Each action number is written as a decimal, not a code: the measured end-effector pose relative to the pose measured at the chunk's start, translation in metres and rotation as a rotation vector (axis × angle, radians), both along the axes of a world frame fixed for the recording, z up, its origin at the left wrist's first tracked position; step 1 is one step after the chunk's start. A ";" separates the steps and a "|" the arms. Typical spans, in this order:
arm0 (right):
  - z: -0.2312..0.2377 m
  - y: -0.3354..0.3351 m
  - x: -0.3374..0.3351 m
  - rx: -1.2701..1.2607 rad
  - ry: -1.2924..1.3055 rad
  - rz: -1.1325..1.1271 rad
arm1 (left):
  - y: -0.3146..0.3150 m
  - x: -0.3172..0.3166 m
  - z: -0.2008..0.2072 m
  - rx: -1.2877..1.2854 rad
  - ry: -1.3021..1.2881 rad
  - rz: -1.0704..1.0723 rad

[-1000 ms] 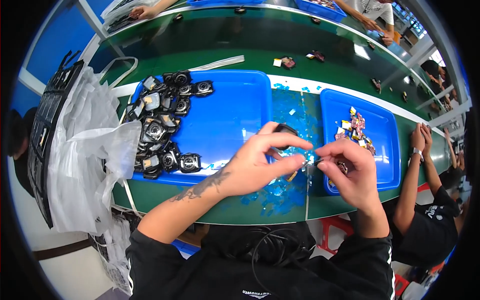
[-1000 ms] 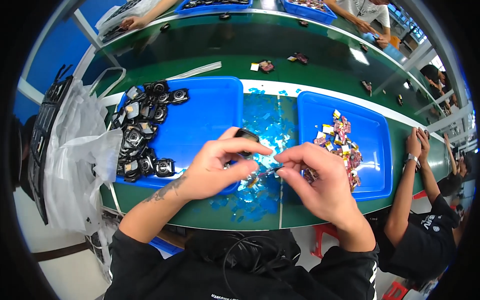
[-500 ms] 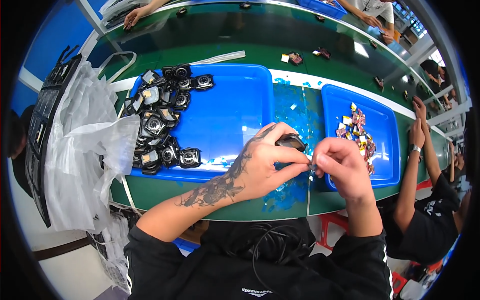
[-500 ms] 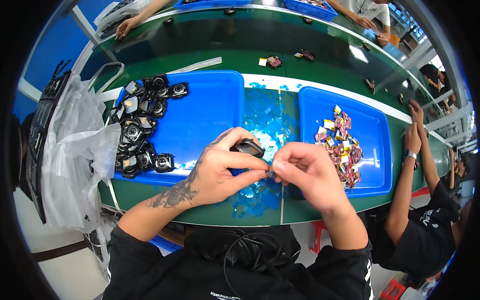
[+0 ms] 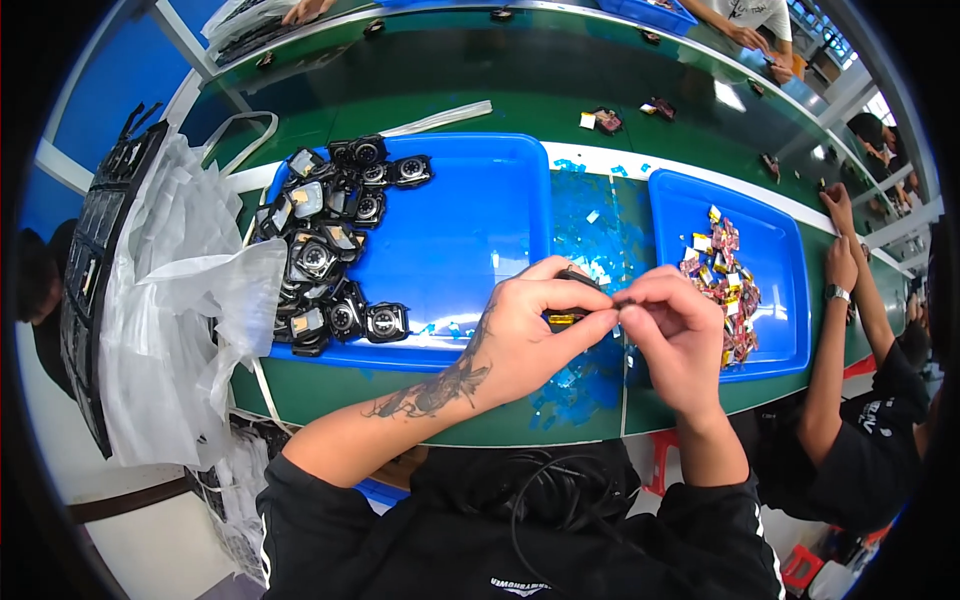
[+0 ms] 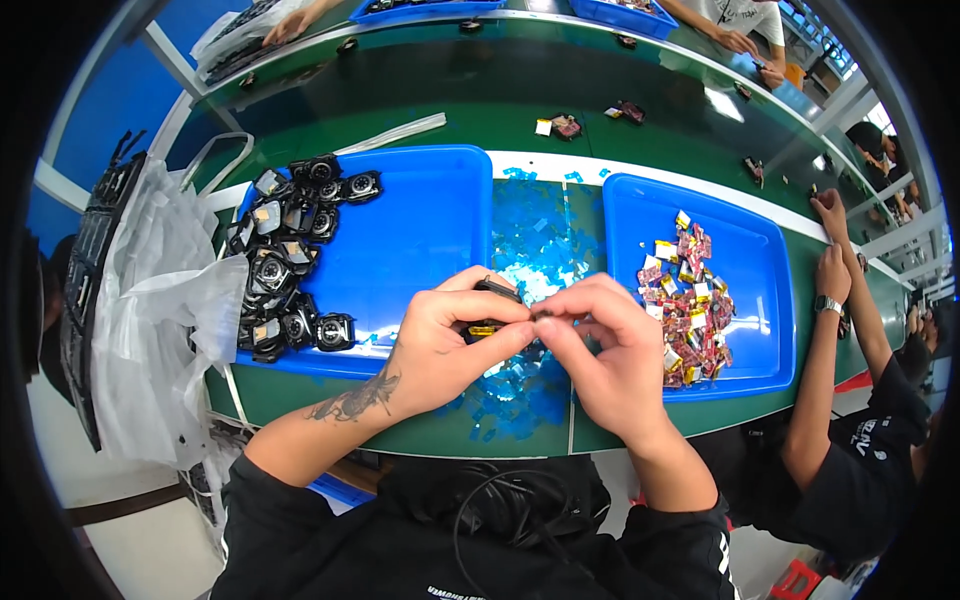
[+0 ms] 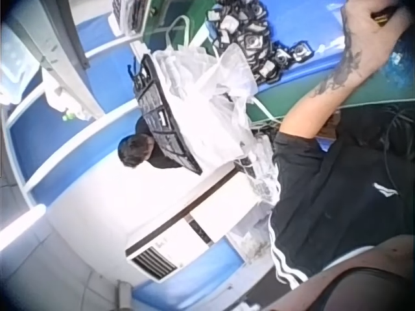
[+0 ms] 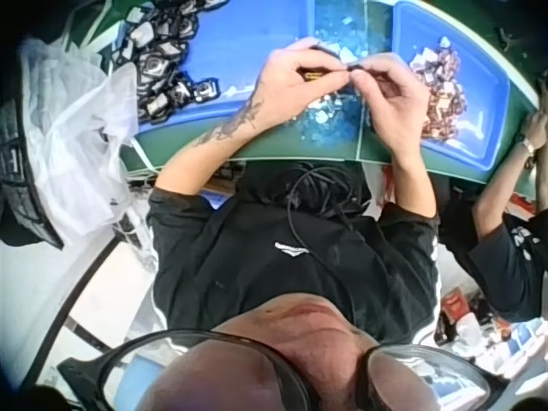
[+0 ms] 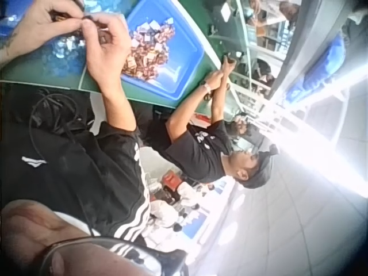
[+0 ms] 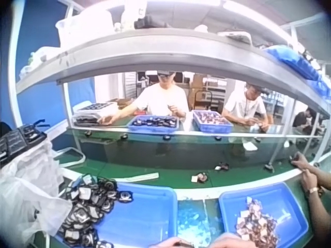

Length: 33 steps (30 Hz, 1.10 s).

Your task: The recorder is assembling small electronic components into smartwatch bodies on a factory assembly line.

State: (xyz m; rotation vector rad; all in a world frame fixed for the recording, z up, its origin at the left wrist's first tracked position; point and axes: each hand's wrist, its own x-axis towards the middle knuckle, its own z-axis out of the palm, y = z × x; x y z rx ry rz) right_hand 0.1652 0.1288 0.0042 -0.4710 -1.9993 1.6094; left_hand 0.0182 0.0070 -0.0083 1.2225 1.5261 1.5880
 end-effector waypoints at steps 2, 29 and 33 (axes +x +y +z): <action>0.001 -0.001 -0.002 0.146 0.024 -0.035 | -0.002 0.002 0.005 -0.032 -0.058 -0.015; 0.025 -0.022 -0.013 0.361 -0.112 -0.236 | 0.000 0.016 -0.005 0.101 -0.525 -0.187; 0.023 -0.021 -0.011 0.363 -0.130 -0.261 | -0.002 0.019 -0.002 0.104 -0.494 -0.184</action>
